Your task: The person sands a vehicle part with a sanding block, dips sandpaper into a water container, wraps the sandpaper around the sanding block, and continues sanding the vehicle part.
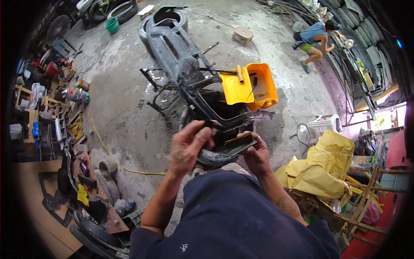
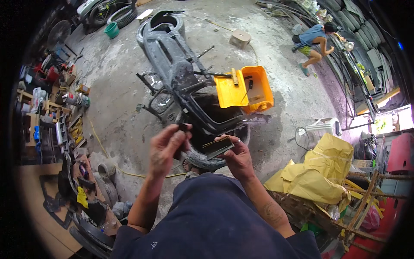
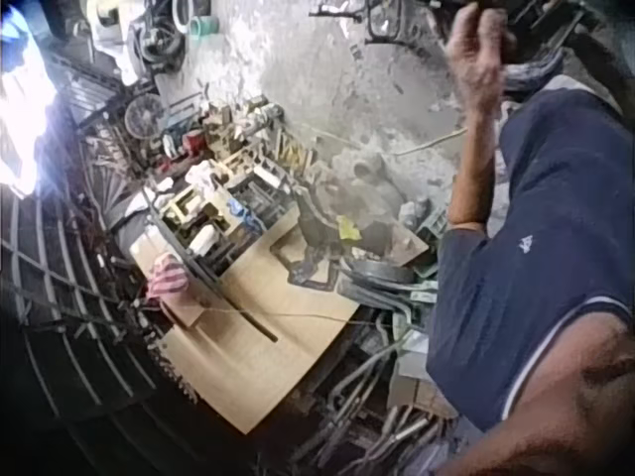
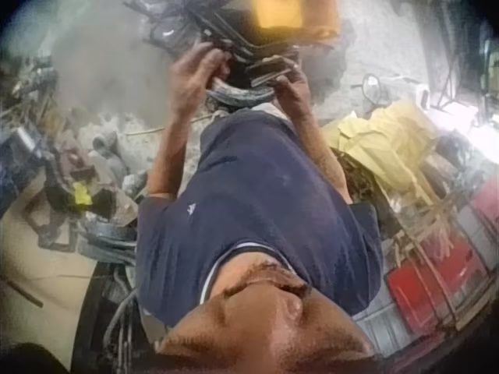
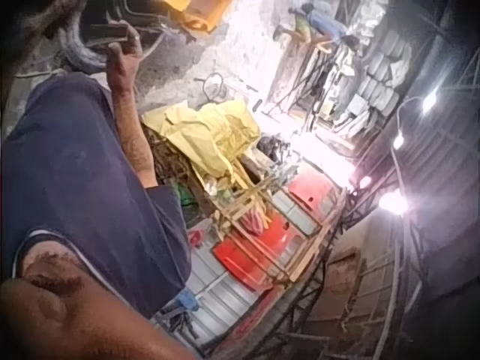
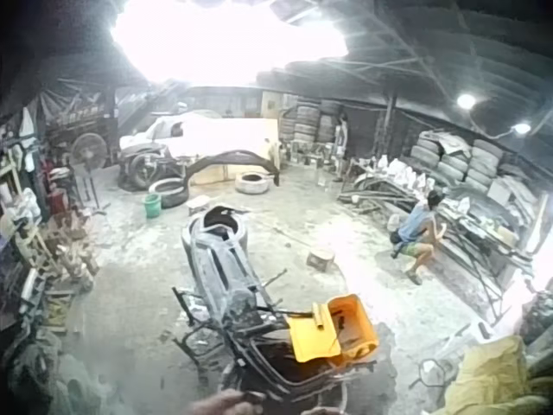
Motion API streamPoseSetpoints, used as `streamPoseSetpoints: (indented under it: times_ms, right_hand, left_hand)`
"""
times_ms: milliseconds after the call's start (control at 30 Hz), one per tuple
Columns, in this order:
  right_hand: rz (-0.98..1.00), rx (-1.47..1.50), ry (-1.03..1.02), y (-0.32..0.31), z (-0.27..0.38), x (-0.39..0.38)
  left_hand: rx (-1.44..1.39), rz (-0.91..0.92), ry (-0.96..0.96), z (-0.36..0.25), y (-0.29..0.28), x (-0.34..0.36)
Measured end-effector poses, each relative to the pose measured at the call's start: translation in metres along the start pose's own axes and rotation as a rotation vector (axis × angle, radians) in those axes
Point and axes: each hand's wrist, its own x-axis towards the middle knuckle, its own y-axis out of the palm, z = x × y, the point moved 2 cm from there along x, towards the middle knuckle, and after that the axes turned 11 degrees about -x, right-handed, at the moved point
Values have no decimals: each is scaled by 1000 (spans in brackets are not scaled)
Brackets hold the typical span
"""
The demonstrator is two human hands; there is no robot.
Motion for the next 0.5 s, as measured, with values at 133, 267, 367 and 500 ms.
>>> streamPoseSetpoints:
  times_ms: [133, 267, 367, 500]
  right_hand:
    - [-40, -83, 44, -6, -2, 1]
    - [-47, -177, 70, -3, 0, 4]
    - [-56, -171, 101, 1, 1, 7]
    - [-48, -147, 119, 8, 5, 9]
  left_hand:
    - [-336, -8, -239, 15, 12, -6]
    - [-631, -128, -380, 23, 8, -13]
    - [-710, -103, -422, 25, 3, -14]
    - [-659, -91, -387, 23, 0, -16]
